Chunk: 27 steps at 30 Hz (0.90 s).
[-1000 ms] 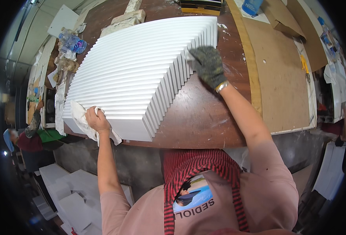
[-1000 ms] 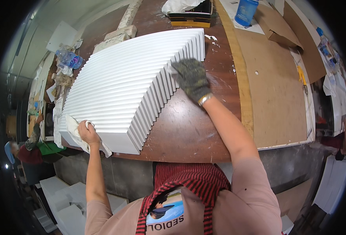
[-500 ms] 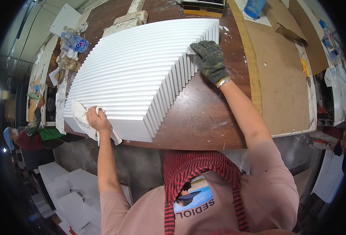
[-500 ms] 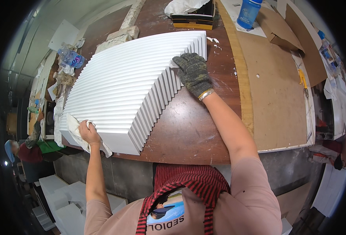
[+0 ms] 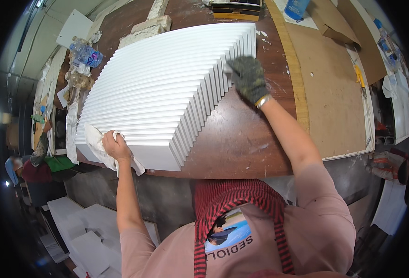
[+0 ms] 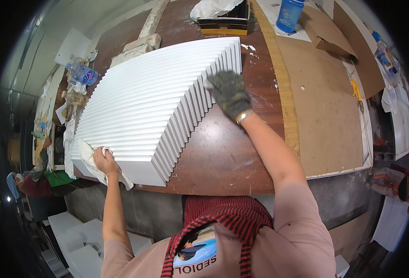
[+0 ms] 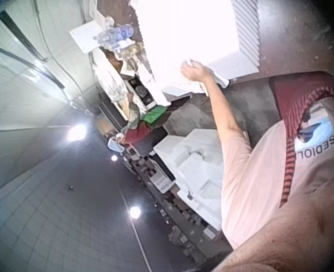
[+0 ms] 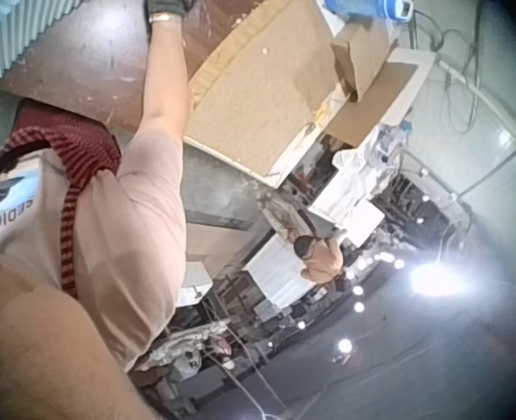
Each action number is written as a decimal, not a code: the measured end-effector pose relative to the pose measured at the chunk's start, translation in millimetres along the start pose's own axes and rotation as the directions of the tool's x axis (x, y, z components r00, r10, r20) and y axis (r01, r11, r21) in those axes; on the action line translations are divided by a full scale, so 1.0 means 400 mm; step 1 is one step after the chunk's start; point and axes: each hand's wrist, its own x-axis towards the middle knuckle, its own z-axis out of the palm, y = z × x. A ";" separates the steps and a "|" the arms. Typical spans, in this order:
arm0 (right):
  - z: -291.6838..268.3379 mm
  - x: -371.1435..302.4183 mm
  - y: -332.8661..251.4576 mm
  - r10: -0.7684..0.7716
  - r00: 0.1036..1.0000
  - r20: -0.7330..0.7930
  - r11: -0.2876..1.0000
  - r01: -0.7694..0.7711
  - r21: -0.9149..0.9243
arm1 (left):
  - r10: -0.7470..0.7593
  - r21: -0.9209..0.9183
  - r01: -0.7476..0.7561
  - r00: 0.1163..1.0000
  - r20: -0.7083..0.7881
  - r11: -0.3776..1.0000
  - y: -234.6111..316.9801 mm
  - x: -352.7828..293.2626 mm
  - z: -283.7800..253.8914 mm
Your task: The person wipes the edges and surfaces of stacked white corrugated panels with a cloth. They rotate the stack, lift and reposition it, and continue wiping different sides. The person also briefly handles a small white cylindrical object and a bottle before resuming wiping.
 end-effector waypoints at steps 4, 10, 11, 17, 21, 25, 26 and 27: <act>-0.018 -0.072 -0.022 -0.054 0.974 0.222 0.998 0.049 0.026 | 0.006 -0.010 -0.007 1.000 -0.008 1.000 0.000 -0.005 -0.002; -0.009 0.069 0.040 -0.043 0.973 -0.228 0.999 0.041 -0.014 | 0.003 -0.013 -0.003 1.000 0.009 1.000 -0.004 -0.005 -0.001; -0.007 0.062 0.039 -0.051 0.971 -0.232 0.996 0.032 -0.086 | 0.003 -0.003 -0.003 1.000 0.015 1.000 -0.005 -0.005 -0.002; -0.017 -0.039 0.022 -0.056 0.997 0.059 0.997 0.053 0.053 | -0.002 -0.009 0.002 1.000 0.010 1.000 -0.006 -0.006 0.000; -0.016 0.044 0.054 -0.035 0.978 -0.205 0.998 0.043 0.038 | 0.010 -0.010 -0.010 1.000 -0.005 1.000 -0.006 -0.010 0.001; -0.016 0.068 0.057 0.016 0.987 -0.160 1.000 -0.017 -0.001 | 0.010 0.004 -0.010 1.000 0.014 1.000 -0.009 -0.006 0.002; -0.018 0.047 0.050 -0.015 0.990 -0.143 1.000 0.017 0.011 | 0.010 0.016 -0.010 1.000 0.014 1.000 -0.010 -0.003 0.002; -0.021 0.016 0.041 -0.021 0.995 -0.101 0.997 0.028 0.065 | -0.021 0.014 0.021 0.999 0.036 1.000 -0.010 -0.004 0.002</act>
